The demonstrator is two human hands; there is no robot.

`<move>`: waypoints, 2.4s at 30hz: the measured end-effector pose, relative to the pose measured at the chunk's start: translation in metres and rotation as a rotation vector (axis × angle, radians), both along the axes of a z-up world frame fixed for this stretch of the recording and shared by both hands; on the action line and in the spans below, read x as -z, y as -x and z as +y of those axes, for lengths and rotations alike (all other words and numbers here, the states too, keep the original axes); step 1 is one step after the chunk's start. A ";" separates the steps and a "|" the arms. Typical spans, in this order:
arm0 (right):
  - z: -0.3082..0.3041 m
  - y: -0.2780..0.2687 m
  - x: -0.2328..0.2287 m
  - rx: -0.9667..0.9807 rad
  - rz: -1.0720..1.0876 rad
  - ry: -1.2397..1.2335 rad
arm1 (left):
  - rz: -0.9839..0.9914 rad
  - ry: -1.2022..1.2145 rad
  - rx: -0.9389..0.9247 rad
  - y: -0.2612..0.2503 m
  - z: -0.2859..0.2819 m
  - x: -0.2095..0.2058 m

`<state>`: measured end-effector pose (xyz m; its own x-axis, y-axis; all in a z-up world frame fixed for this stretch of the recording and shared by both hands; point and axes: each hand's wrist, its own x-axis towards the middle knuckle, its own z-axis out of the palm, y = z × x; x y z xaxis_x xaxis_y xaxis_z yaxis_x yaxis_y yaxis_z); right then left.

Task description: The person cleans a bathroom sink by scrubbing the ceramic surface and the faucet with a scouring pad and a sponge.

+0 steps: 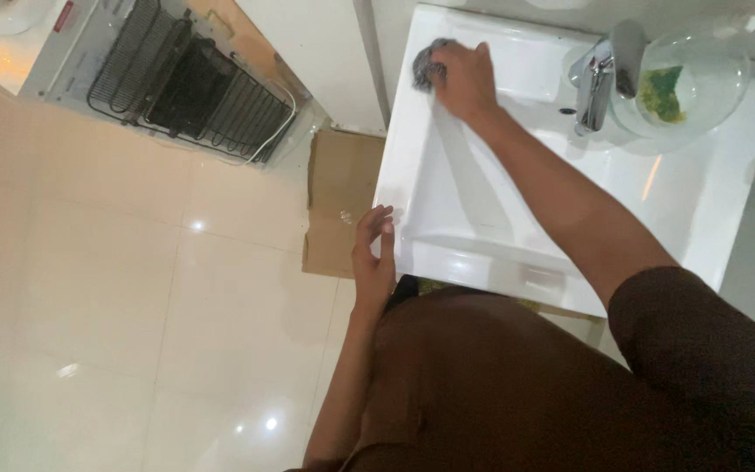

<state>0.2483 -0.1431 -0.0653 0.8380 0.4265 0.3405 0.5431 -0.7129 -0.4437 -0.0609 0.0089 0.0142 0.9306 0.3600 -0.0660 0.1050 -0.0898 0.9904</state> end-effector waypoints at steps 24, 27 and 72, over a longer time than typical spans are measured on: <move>0.011 0.210 -0.038 -0.273 0.216 0.078 | -0.162 -0.079 -0.034 0.023 -0.023 0.003; 0.002 0.226 -0.043 -0.292 0.242 0.068 | -0.145 -0.086 -0.035 0.025 -0.027 0.004; -0.336 0.253 0.019 0.128 0.630 1.053 | -0.073 -0.083 0.164 0.022 -0.110 -0.001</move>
<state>-0.0052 -0.4795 -0.0842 0.7871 0.1511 -0.5980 0.3424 -0.9135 0.2198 -0.0830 -0.1007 0.0152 0.9785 0.2043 0.0279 0.0099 -0.1819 0.9833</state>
